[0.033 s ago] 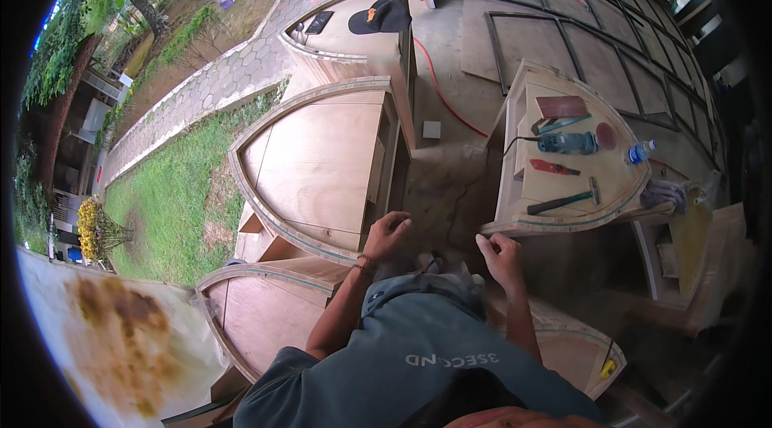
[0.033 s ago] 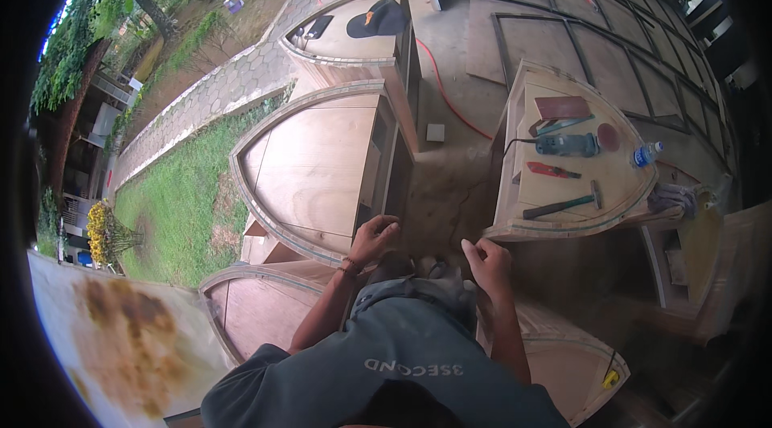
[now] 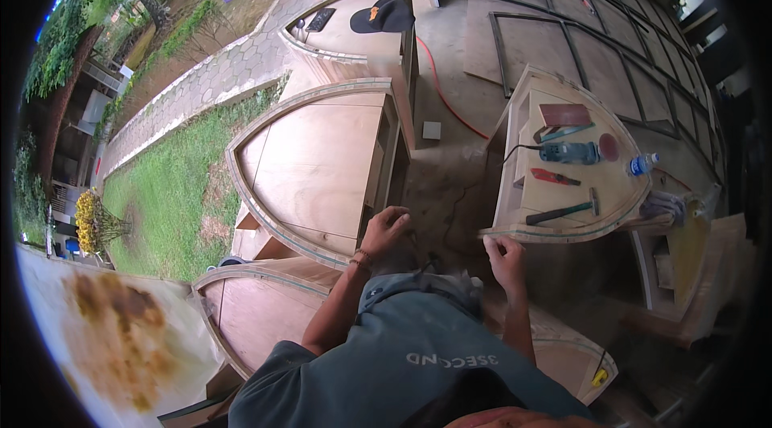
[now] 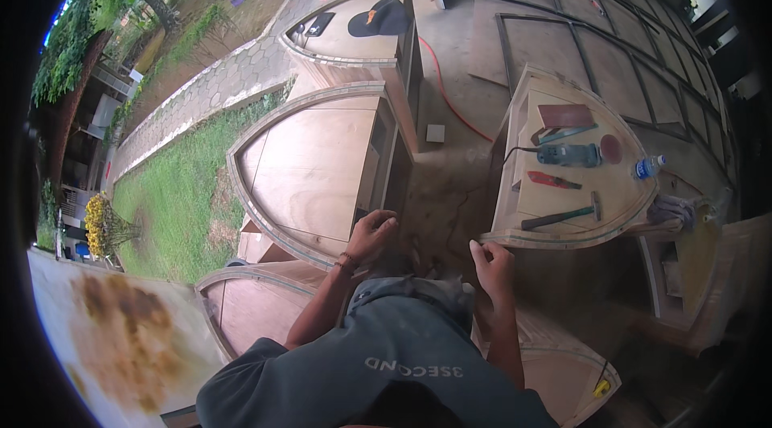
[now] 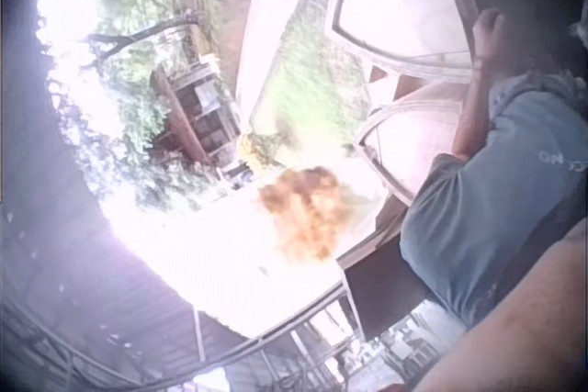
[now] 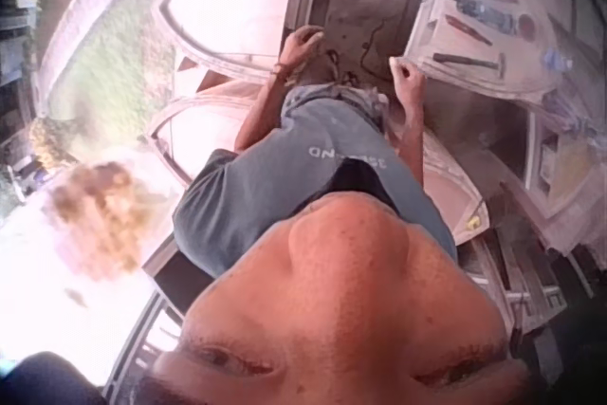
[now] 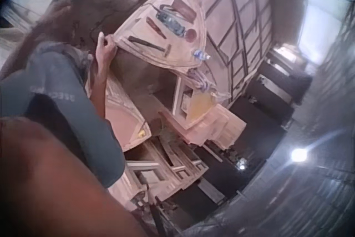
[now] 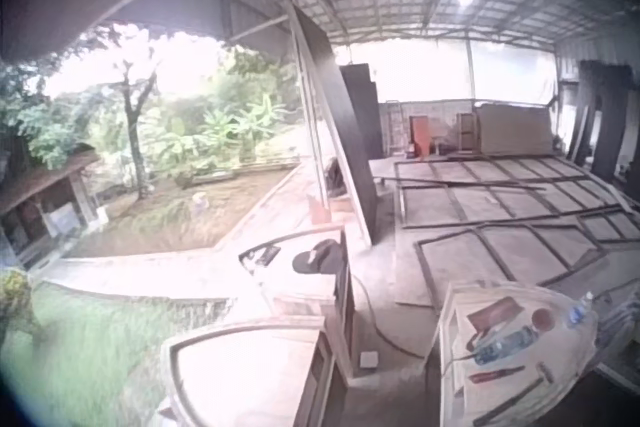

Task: The person marks a curved line on a piece of plywood using a pencil and a flexible template. They then use an electric sander to smooth the edges of the plywood. Finally, they manually sand the edges with a sanding block and fit the piece into a curved wooden frame.

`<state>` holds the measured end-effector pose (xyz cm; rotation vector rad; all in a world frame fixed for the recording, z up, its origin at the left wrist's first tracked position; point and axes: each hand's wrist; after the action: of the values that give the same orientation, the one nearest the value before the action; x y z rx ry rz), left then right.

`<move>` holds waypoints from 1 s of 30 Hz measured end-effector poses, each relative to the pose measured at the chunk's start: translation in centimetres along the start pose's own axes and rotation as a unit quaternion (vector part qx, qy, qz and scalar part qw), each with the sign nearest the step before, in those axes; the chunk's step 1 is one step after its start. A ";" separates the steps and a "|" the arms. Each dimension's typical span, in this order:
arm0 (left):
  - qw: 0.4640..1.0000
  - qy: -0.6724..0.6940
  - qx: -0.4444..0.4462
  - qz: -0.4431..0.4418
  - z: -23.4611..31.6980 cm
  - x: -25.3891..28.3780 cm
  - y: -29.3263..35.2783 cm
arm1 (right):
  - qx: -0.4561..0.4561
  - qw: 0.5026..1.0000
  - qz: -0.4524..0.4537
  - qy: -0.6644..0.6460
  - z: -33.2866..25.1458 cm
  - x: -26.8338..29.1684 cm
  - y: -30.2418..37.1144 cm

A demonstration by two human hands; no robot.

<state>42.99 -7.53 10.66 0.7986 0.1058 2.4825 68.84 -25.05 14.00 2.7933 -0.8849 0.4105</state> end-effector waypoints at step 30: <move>0.961 -0.153 -0.085 0.213 2.5 15.0 -71.5 | 0.024 0.978 -0.187 0.094 -15.6 -16.0 -52.3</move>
<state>66.90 61.28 4.35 1.2204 -0.4265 2.6684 83.75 29.61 19.01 2.8158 -0.3022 0.6224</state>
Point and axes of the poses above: each hand's wrist, its own y-axis away from the middle knuckle, its own x-axis out of the back of the hand, z = x × y, and after that the axes turned 11 degrees about -y, right-handed
